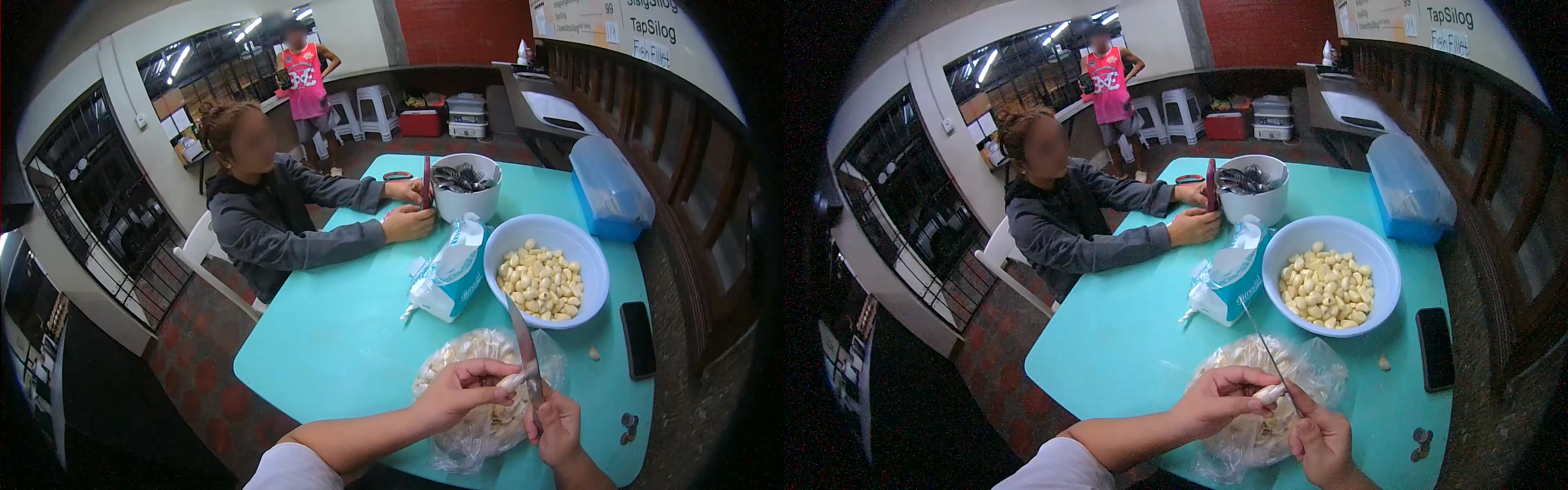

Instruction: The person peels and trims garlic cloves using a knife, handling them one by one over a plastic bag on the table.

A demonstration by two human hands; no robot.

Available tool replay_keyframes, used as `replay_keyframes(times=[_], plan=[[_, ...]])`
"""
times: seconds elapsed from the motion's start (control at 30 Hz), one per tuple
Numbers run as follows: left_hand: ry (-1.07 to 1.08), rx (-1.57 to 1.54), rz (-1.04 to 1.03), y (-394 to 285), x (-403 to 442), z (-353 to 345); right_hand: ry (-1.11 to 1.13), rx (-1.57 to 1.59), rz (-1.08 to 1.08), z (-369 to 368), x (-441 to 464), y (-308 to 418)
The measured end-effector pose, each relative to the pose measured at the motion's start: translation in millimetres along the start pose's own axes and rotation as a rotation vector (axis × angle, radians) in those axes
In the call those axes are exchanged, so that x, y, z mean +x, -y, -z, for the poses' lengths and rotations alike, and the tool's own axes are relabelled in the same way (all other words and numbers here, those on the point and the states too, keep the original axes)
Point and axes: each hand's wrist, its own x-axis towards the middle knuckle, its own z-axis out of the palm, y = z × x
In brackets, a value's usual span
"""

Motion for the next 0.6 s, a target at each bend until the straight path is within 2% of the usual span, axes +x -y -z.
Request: replay_keyframes(times=[0.13, 0.2, 0.43, 0.53, 0.6], plan=[[0.091, -0.02, -0.057, 2, -4, 2, -0.07, 0.031, -0.021, 10, 1, -3], [0.058, -0.05, -0.054, -1, -6, -2, -0.075, 0.082, -0.044, 16, 2, 3], [-0.136, -0.149, -0.026, -3, -1, -3, 0.027, -0.198, 0.131, 11, 3, -1], [-0.033, -0.131, -0.132, -4, 0, -5, 0.009, -0.297, 0.18, 10, 0, 4], [-0.066, -0.127, -0.108, -2, -1, -5, -0.037, -0.268, 0.19, 1, 0, 15]])
